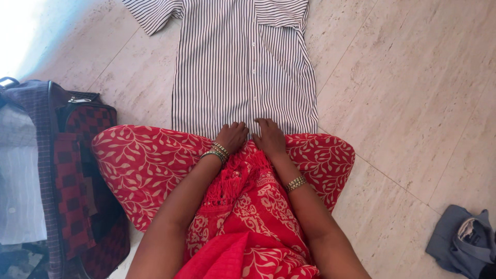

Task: The person buttons a long-sleeved shirt and a short-sleeved shirt, folds each into a rectangle, and places them into a bag.

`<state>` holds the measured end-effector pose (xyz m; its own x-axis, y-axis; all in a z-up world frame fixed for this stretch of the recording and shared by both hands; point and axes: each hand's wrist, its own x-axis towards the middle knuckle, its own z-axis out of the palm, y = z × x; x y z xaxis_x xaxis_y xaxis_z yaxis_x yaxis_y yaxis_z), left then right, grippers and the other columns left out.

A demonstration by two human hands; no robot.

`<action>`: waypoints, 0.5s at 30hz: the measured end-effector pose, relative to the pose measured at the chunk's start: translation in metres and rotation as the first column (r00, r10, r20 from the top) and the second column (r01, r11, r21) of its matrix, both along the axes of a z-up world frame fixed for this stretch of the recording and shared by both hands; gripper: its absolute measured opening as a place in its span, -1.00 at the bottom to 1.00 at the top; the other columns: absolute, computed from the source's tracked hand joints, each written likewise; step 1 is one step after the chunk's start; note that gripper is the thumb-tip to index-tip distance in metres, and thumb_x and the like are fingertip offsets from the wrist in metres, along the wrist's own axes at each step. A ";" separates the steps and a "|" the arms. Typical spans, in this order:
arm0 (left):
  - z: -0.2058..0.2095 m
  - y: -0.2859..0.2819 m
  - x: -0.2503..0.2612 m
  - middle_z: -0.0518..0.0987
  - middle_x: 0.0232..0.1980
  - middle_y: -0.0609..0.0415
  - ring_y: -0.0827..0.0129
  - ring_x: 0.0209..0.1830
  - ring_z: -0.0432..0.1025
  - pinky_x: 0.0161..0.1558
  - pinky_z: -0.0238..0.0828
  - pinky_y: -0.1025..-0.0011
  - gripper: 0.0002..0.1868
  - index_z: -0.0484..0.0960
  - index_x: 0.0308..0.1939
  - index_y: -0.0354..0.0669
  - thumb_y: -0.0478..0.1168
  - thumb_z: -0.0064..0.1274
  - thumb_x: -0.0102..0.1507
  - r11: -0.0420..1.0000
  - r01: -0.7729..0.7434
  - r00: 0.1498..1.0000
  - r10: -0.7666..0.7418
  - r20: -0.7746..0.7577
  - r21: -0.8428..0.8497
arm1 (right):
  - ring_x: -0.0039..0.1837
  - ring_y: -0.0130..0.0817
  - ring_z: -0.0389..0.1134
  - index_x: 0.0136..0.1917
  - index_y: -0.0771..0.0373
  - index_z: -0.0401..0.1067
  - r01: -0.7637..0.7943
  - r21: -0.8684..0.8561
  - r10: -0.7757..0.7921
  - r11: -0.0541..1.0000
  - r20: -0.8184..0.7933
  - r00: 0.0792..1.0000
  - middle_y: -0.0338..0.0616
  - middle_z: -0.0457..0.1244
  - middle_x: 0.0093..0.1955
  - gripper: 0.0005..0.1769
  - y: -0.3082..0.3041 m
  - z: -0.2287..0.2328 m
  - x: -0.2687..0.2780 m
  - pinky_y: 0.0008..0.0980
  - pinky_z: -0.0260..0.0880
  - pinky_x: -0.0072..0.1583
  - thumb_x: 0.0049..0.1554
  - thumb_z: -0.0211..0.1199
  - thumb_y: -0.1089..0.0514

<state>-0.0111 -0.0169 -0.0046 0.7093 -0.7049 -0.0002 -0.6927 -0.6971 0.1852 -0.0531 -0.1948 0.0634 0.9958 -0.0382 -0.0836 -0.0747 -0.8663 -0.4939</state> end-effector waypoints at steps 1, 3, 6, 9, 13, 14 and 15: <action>-0.006 -0.002 0.001 0.52 -0.06 0.10 0.24 -0.03 0.47 -0.16 0.44 0.18 -0.80 0.59 -0.08 -0.04 -0.12 -0.03 0.28 1.000 0.006 0.999 -0.007 0.032 0.018 | 0.11 -0.01 0.39 0.23 0.20 0.39 -0.097 -0.079 0.104 0.992 0.091 0.990 0.00 0.32 0.07 -0.45 0.000 -0.004 0.005 -0.06 0.43 0.07 0.00 0.37 0.02; -0.017 -0.004 0.003 0.52 -0.10 0.13 0.27 -0.05 0.47 -0.15 0.43 0.18 -0.82 0.60 -0.09 -0.03 -0.14 -0.06 0.31 0.999 0.014 0.997 -0.016 0.071 0.039 | 0.09 0.04 0.37 0.26 0.24 0.34 -0.182 -0.165 0.211 0.969 0.179 0.961 0.04 0.28 0.10 -0.30 -0.001 -0.016 0.011 -0.03 0.42 0.06 -0.13 0.43 0.04; -0.033 -0.001 0.003 0.52 -0.07 0.11 0.26 -0.01 0.46 -0.16 0.45 0.22 -0.83 0.64 -0.22 -0.01 -0.13 -0.07 0.33 0.995 0.035 0.993 -0.045 0.111 0.089 | 0.14 0.00 0.39 0.18 0.18 0.36 -0.193 -0.254 0.177 0.948 -0.084 0.981 0.01 0.28 0.14 -0.53 0.001 -0.035 0.016 -0.07 0.45 0.11 0.06 0.38 -0.01; -0.041 0.003 0.000 0.59 -0.06 0.05 0.15 0.00 0.50 -0.15 0.50 0.11 -0.77 0.69 -0.27 -0.03 -0.10 -0.07 0.31 0.999 -0.026 0.994 0.029 -0.107 0.022 | 0.11 0.05 0.40 0.17 0.14 0.36 -0.232 -0.152 0.185 0.961 -0.272 0.944 -0.01 0.29 0.13 -0.55 0.000 -0.043 0.012 -0.01 0.44 0.08 0.09 0.36 -0.05; -0.022 0.010 -0.004 0.64 0.02 -0.14 -0.01 0.03 0.54 0.01 0.49 0.00 -0.66 0.69 -0.06 -0.07 0.02 -0.06 0.32 0.971 -0.181 0.783 0.237 -0.575 0.155 | 0.16 -0.03 0.43 0.09 0.02 0.47 -0.180 -0.118 0.122 0.977 -0.382 0.916 -0.07 0.37 0.10 -0.65 0.005 -0.034 0.007 -0.03 0.42 0.14 0.29 0.24 -0.24; -0.018 0.008 -0.006 0.66 0.02 -0.14 -0.01 0.04 0.56 0.03 0.50 0.00 -0.66 0.71 -0.07 -0.06 0.01 -0.05 0.29 0.953 -0.286 0.780 0.294 -0.552 0.104 | 0.14 -0.05 0.46 0.08 0.05 0.44 -0.066 -0.160 0.032 0.985 -0.203 0.979 -0.09 0.40 0.07 -0.67 0.007 -0.031 0.006 -0.04 0.46 0.14 0.36 0.20 -0.23; -0.019 0.002 -0.002 0.66 0.00 -0.16 -0.02 0.02 0.56 0.04 0.50 0.06 -0.67 0.70 -0.07 -0.11 0.00 0.01 0.28 0.889 -0.453 0.757 0.345 -0.555 -0.064 | 0.14 -0.05 0.46 0.08 0.05 0.44 -0.066 -0.157 0.032 0.985 -0.208 0.978 -0.09 0.40 0.07 -0.67 0.008 -0.029 0.010 -0.04 0.46 0.14 0.36 0.20 -0.23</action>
